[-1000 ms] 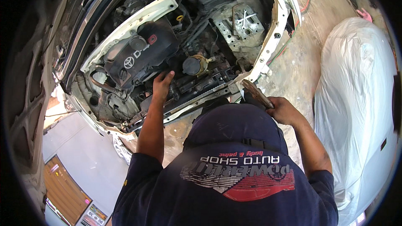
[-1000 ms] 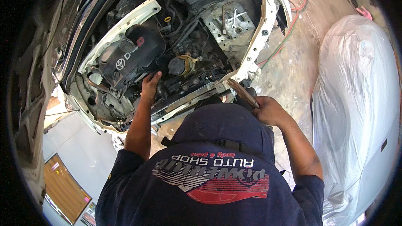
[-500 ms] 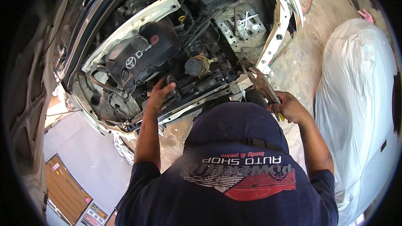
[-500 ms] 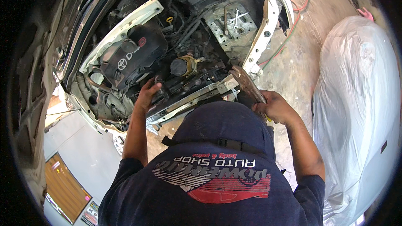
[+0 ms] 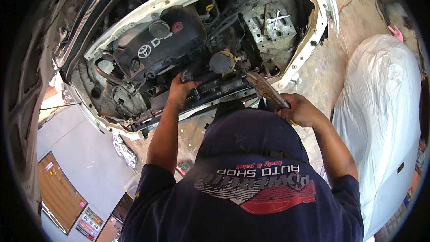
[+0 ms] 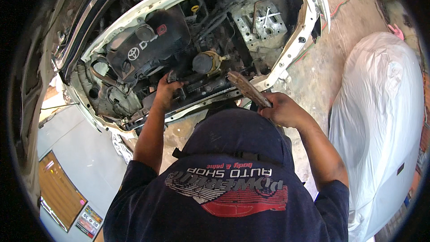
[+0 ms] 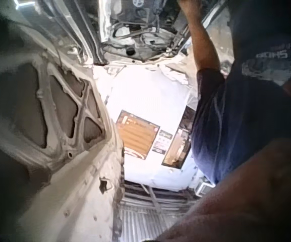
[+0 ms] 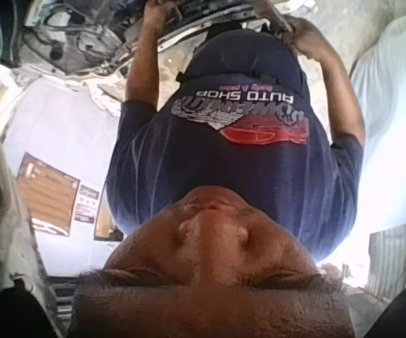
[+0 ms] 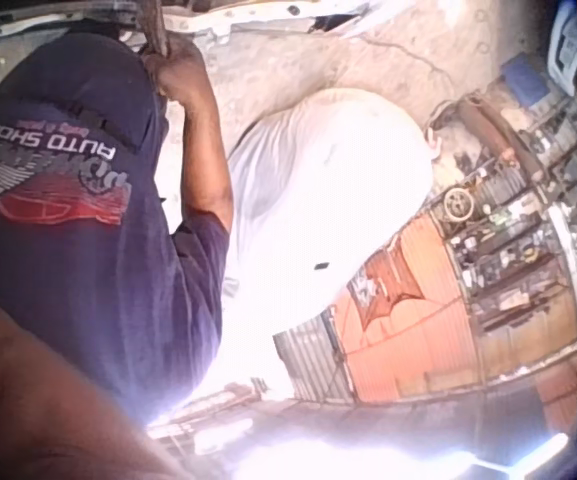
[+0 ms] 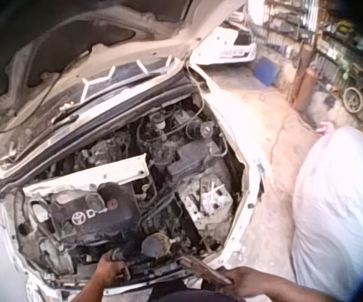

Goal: The person uses locking pliers to loosen a hose clamp and then pulls the rubber hose off of the engine fitting by hand.

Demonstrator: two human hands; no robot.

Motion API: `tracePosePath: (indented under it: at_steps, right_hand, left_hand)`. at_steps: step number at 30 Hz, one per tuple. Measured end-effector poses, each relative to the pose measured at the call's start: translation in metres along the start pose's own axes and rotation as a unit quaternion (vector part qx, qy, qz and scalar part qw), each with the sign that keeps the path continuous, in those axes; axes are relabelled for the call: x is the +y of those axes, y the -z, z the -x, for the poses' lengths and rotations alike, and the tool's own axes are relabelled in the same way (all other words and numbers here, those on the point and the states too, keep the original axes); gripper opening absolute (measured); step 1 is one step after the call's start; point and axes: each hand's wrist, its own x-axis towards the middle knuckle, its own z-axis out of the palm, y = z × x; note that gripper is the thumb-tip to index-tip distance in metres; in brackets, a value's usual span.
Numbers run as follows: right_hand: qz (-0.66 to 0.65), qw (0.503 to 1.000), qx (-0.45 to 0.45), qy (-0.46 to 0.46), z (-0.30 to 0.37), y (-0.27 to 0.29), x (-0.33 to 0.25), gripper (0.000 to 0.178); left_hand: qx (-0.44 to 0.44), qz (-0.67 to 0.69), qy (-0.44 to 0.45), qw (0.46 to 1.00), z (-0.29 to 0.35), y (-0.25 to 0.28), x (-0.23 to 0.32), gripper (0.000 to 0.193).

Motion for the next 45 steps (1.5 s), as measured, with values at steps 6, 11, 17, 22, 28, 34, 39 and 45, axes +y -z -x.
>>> tracePosePath:
  at_steps: [6, 11, 17, 22, 28, 34, 39, 45]
  right_hand:
    - [0.072, 0.997, -0.021, -0.002, -0.016, -0.016, -0.028, 0.03]
    - [0.188, 0.976, -0.03, 0.103, -0.048, -0.044, -0.045, 0.035]
    - [0.071, 0.959, -0.03, 0.272, -0.109, -0.108, -0.052, 0.064]
    - [-0.022, 0.988, -0.055, 0.142, -0.124, -0.14, -0.083, 0.059]
    - [0.068, 0.976, 0.042, 0.202, -0.139, -0.149, -0.094, 0.039]
    - [0.034, 0.993, -0.078, 0.079, -0.1, -0.102, -0.099, 0.035]
    - [-0.249, 0.956, -0.147, 0.046, -0.073, -0.09, -0.059, 0.044]
    - [-0.157, 0.977, -0.142, 0.001, -0.058, -0.082, -0.058, 0.058]
  left_hand:
    - [0.012, 0.092, 0.014, 0.996, -0.001, -0.002, -0.015, 0.046]
    - [-0.063, 0.095, 0.005, 0.993, -0.004, 0.004, -0.008, 0.039]
    - [0.034, -0.021, -0.064, 0.997, -0.002, -0.007, -0.019, 0.035]
    - [0.121, -0.116, -0.078, 0.983, -0.012, -0.007, -0.043, 0.042]
    - [0.092, -0.127, -0.068, 0.985, -0.004, -0.012, -0.021, 0.037]
    - [0.044, -0.094, -0.036, 0.994, -0.007, 0.001, -0.024, 0.043]
    - [0.084, -0.277, -0.054, 0.956, 0.012, -0.01, 0.008, 0.051]
    - [0.123, -0.403, -0.007, 0.907, 0.024, -0.03, 0.027, 0.062]
